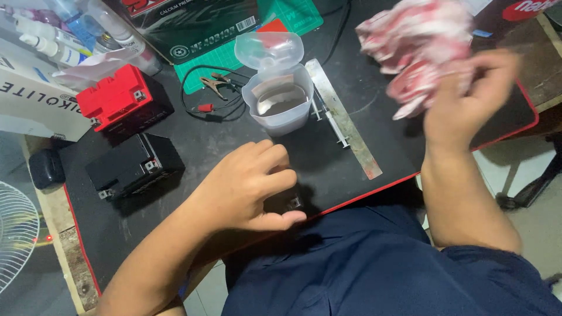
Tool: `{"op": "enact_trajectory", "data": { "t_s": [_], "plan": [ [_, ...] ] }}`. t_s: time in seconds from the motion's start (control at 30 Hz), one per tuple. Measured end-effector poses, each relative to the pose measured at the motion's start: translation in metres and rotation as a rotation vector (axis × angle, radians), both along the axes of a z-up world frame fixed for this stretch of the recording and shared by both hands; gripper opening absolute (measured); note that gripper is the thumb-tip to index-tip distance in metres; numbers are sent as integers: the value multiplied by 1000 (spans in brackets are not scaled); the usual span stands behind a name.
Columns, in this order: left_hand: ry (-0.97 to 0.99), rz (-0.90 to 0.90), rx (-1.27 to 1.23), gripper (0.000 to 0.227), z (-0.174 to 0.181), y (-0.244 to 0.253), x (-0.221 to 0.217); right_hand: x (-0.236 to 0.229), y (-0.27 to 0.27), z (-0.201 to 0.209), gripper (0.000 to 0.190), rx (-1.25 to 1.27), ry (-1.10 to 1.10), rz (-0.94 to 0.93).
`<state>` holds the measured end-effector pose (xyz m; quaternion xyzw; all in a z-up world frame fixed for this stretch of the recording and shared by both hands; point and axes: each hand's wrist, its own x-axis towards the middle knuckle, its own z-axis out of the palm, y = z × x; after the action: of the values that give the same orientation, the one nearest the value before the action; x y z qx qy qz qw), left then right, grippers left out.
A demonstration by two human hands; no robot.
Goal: The person removes the top cover of a black battery using a flathead screwdriver. They then use a cloth to wipe the battery terminals and remove the blue caps from the cells, placing them on a metal plate.
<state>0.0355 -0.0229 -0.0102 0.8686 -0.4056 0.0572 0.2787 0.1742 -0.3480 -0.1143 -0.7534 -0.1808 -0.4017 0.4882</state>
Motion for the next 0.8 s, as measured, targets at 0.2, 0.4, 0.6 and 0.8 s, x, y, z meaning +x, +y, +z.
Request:
{"op": "enact_trajectory", "data": {
  "t_s": [0.2,0.4,0.6,0.8],
  "plan": [
    [-60,131,49,52,1,15,-15,-32,45,49,33,-421,1,278],
    [28,206,-104,47,-17,60,-26,-28,94,93,112,-494,710,872],
    [62,295,-228,48,-14,90,-38,-31,114,88,86,-302,792,1099],
    [-3,319,-219,47,-25,92,-35,-29,124,84,92,-421,697,964]
  ]
}}
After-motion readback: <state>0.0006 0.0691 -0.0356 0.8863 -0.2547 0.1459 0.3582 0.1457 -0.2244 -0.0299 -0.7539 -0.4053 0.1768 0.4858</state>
